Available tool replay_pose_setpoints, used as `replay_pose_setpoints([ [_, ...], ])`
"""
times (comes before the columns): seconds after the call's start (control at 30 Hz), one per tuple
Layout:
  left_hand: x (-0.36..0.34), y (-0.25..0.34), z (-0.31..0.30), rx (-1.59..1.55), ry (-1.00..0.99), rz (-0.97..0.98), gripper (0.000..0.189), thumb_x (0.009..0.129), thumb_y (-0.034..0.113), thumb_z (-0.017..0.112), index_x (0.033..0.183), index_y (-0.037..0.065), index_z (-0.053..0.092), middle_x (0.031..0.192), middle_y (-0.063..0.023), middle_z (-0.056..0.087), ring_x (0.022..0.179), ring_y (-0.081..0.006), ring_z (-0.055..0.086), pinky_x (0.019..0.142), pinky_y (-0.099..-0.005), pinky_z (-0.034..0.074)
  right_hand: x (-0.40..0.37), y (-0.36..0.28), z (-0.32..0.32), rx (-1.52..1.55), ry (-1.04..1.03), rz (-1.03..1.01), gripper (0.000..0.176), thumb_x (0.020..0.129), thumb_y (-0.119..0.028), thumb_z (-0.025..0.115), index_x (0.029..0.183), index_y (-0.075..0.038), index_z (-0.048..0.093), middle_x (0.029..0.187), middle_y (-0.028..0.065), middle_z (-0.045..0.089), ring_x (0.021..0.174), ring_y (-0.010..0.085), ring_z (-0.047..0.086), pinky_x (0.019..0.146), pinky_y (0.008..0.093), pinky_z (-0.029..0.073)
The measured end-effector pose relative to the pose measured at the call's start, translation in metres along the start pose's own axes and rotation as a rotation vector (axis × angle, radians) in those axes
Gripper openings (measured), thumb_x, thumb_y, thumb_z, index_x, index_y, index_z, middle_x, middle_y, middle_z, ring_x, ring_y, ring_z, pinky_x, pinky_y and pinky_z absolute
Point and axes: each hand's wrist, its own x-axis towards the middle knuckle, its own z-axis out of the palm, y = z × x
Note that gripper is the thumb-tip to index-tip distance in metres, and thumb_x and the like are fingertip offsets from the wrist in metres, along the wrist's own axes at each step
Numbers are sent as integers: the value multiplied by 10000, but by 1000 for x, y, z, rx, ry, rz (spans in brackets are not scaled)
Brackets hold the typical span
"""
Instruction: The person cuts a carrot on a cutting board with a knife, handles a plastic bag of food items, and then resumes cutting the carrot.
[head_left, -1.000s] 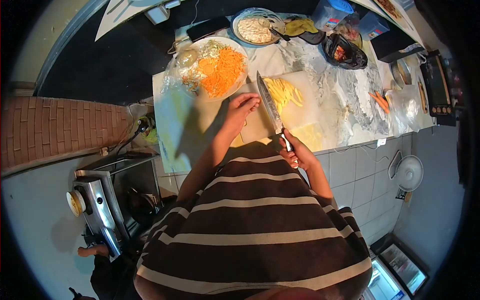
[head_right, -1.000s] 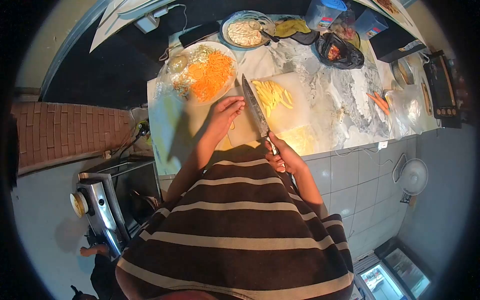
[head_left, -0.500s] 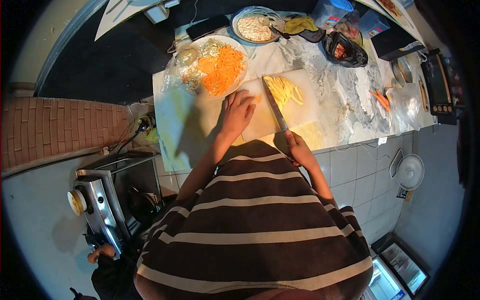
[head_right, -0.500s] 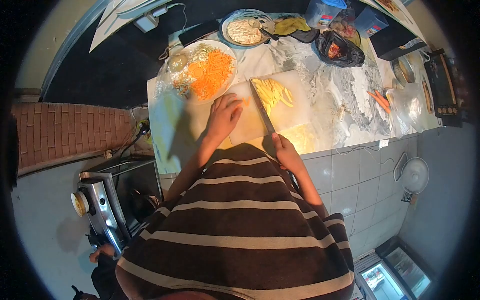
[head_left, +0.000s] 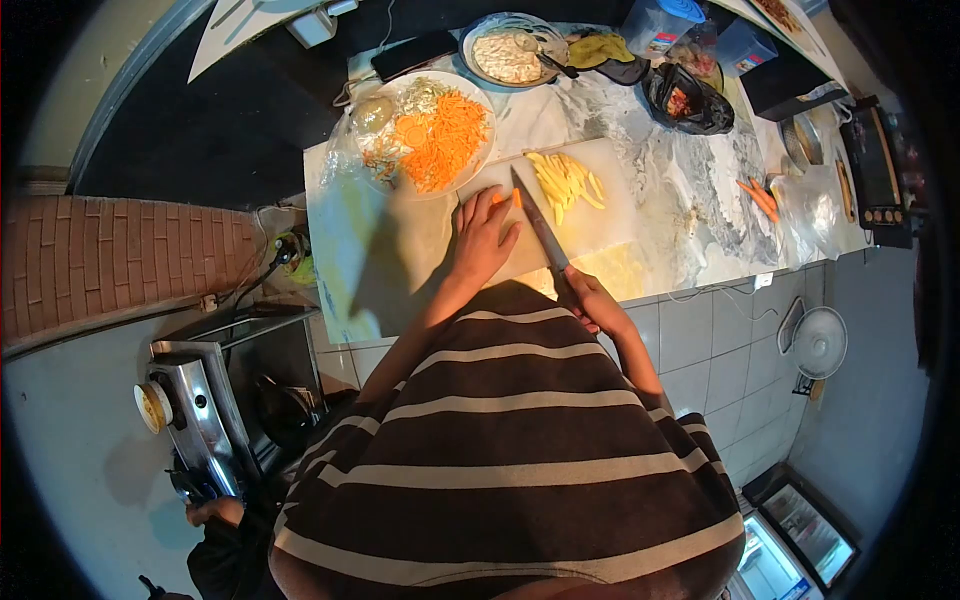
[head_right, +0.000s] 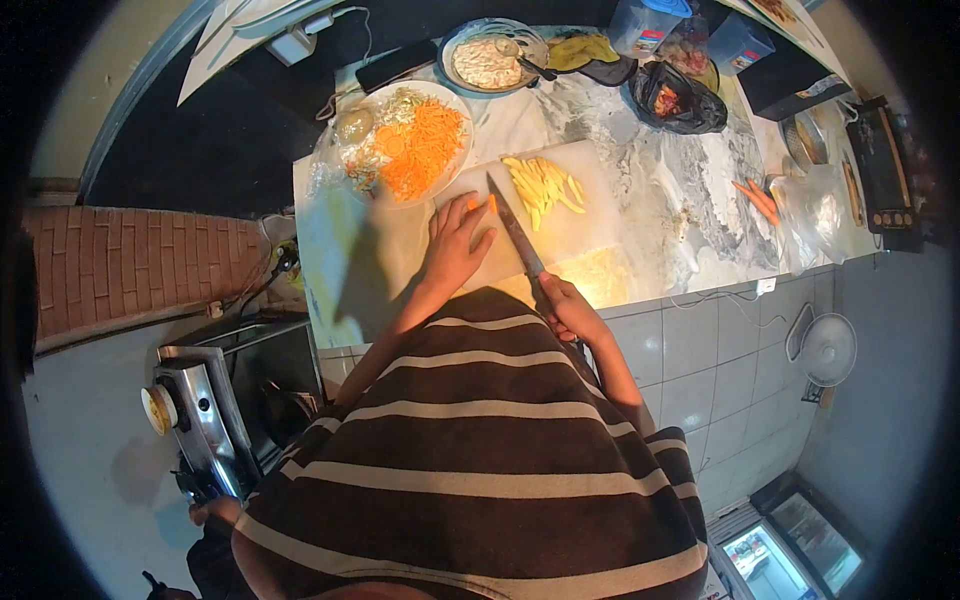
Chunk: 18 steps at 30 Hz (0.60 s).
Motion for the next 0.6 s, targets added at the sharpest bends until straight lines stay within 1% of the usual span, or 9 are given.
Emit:
replay_pose_setpoints([
  [0.07, 0, 4, -2, 27, 12, -2, 456, 874, 265, 660, 1274, 56, 593, 1367, -92, 470, 1273, -294, 414, 1064, -436, 309, -2, 0, 1, -19, -43, 8, 455, 1021, -534, 359, 956, -108, 503, 586, -16, 411, 383, 58, 303, 320, 219, 236],
  [0.23, 0, 6, -3, 0, 12, -16, 474, 872, 255, 664, 1288, 45, 576, 1359, -95, 478, 1265, -298, 427, 1063, -436, 317, 3, 2, -2, 19, -67, 7, 436, 1022, -532, 361, 900, -130, 477, 584, -23, 409, 394, 56, 304, 327, 217, 235],
  [0.3, 1, 7, -4, -28, 15, -25, 479, 870, 246, 668, 1292, 42, 572, 1353, -97, 485, 1259, -301, 435, 1060, -436, 323, 0, -6, -1, 26, -72, 4, 433, 1023, -529, 360, 879, -135, 467, 582, -25, 407, 398, 54, 301, 329, 214, 234],
  [0.37, 6, 5, -7, -121, 69, -29, 484, 850, 210, 678, 1285, 28, 570, 1342, -98, 493, 1239, -304, 442, 1046, -435, 318, -4, -23, 0, 114, -168, 60, 433, 1027, -516, 357, 856, -130, 455, 570, -27, 399, 400, 51, 295, 330, 209, 228],
  [0.4, 11, 5, -13, -115, 73, -30, 484, 850, 210, 678, 1285, 28, 570, 1342, -98, 493, 1239, -304, 442, 1046, -435, 318, -4, -31, 2, 112, -174, 56, 433, 1027, -516, 357, 856, -130, 455, 570, -27, 399, 400, 51, 295, 330, 209, 228],
  [0.47, 23, 2, -30, -39, 187, 60, 487, 852, 201, 675, 1288, 16, 562, 1328, -106, 506, 1229, -311, 452, 1037, -444, 329, -4, -48, 9, 46, -120, -32, 441, 1028, -513, 352, 842, -124, 443, 557, -27, 387, 392, 50, 278, 326, 209, 219],
  [0.53, 35, 2, -49, -35, 202, 51, 485, 856, 195, 668, 1287, 3, 558, 1325, -112, 509, 1236, -320, 449, 1044, -449, 327, -2, -71, 15, 27, -131, -41, 443, 1028, -511, 356, 840, -118, 439, 554, -24, 391, 383, 55, 294, 321, 215, 220],
  [0.6, 48, -5, -61, -36, 257, 34, 477, 855, 189, 662, 1279, -3, 558, 1332, -118, 504, 1238, -332, 451, 1052, -455, 327, 11, -82, 19, -27, -122, -217, 444, 1025, -518, 369, 841, -122, 445, 577, -28, 381, 356, 38, 242, 304, 208, 178],
])
